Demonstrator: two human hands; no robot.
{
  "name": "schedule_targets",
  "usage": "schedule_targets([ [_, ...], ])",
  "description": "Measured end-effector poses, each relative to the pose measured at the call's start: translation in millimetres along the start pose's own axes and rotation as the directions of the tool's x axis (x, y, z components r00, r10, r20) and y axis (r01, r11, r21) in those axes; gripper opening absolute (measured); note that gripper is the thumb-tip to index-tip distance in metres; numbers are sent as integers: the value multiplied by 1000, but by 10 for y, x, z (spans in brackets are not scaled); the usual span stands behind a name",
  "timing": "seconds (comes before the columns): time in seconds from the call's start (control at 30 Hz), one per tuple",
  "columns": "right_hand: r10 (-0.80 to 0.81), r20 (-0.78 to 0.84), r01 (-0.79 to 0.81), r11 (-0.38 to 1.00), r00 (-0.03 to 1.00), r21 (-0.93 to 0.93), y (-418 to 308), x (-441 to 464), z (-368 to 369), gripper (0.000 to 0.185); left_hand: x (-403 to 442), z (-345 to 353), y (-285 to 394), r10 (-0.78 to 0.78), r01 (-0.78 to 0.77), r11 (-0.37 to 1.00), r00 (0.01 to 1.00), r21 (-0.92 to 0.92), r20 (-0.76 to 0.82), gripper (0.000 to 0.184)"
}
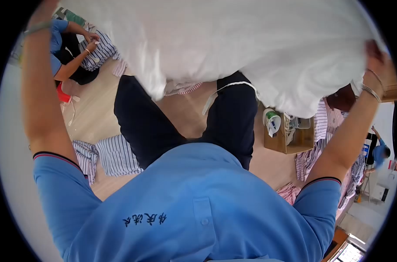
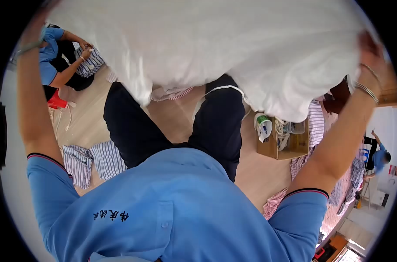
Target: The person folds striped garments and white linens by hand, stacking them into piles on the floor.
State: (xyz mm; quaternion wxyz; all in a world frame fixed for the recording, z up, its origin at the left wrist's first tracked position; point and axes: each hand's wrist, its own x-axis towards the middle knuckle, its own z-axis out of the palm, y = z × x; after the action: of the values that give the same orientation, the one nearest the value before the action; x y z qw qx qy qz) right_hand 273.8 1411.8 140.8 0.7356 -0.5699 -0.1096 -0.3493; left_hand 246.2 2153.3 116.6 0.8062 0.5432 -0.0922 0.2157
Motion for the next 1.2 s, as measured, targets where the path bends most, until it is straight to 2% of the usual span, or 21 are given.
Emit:
schedule_targets([
  [0.07,-243,-58,245,969,968,25,-515,-410,301,30,-199,354,548,202,-199,978,979,-57,39,46],
  [0.13,-93,135,92,996,986,18,-444,-458,-20,33,-366,342,870,330,-325,943,940,-73,81,50],
  [0.17,58,9,-58,998,998,-15,-304,-625,-60,35,-397,16,919,334,-357,931,916,73,221,45],
  [0.23,72,-176,-85,994,982,-69,-170,-1205,-148,31,-777,-292,785,324,-308,941,940,137,-109,36],
  [0.3,122,-105,-141,972,987,-190,-19,-2010,-234,31,-1301,-552,561,224,-156,970,866,184,-447,35],
  [0.37,305,-42,-279,797,951,-536,372,-2936,-468,22,-2097,-1515,166,13,52,978,951,202,-309,34],
  [0.4,583,-51,-358,426,811,-831,538,-3284,-790,22,-2490,-1610,-88,-92,152,986,848,74,-521,35],
  [0.43,696,48,-379,446,716,-811,845,-3739,-1089,29,-2941,-1674,-393,-123,212,973,814,92,-568,36],
  [0.47,877,-44,-442,198,479,-875,971,-4125,-1183,28,-3390,-1738,-698,-154,272,957,776,104,-612,37],
  [0.5,952,53,-473,198,302,-858,1241,-4534,-1566,24,-3821,-2112,-1061,-314,376,922,589,-92,-745,36],
  [0.57,977,-167,-486,-210,-131,-849,1160,-4803,-1425,46,-4631,-2388,-1700,-414,408,891,545,-201,-729,34],
  [0.67,919,-317,-516,-394,-234,-761,1449,-5035,-1596,67,-5104,-1846,-2187,-723,514,593,-1,-620,-691,76],
  [0.73,829,-86,-761,-543,-552,-354,1750,-5245,-1903,81,-5140,-1468,-2293,-811,517,489,-27,-702,-585,85],
  [0.83,854,119,-861,-509,-507,-15,2073,-5648,-1708,83,-4906,-1162,-2304,-947,753,278,110,-597,-302,90],
  [0.9,979,-123,-977,-141,-161,158,2479,-6003,-1809,83,-4708,-1264,-2424,-932,715,355,225,-603,-283,80],
  [0.97,999,-23,-997,-36,-38,72,2517,-5492,-1634,63,-4550,-1613,-2642,-823,773,551,440,-314,-360,65],
  [1.03,979,33,-958,189,201,216,2480,-4738,-1479,48,-4025,-2201,-2660,-731,567,682,544,-461,-413,49],
  [1.07,937,201,-958,282,286,46,2345,-4065,-1380,39,-3585,-2373,-2483,-612,467,783,695,-411,-377,42],
  [1.1,843,200,-864,501,499,41,2466,-3557,-1509,40,-3032,-2836,-2332,-570,437,703,818,-561,-77,37],
  [1.17,688,119,-696,715,716,63,1985,-2238,-870,40,-1928,-1699,-1217,-222,214,948,975,234,6,38],
  [1.2,564,115,-563,825,817,-47,1517,-1661,-575,35,-1489,-1533,-815,-44,39,768,999,639,-7,41],
])
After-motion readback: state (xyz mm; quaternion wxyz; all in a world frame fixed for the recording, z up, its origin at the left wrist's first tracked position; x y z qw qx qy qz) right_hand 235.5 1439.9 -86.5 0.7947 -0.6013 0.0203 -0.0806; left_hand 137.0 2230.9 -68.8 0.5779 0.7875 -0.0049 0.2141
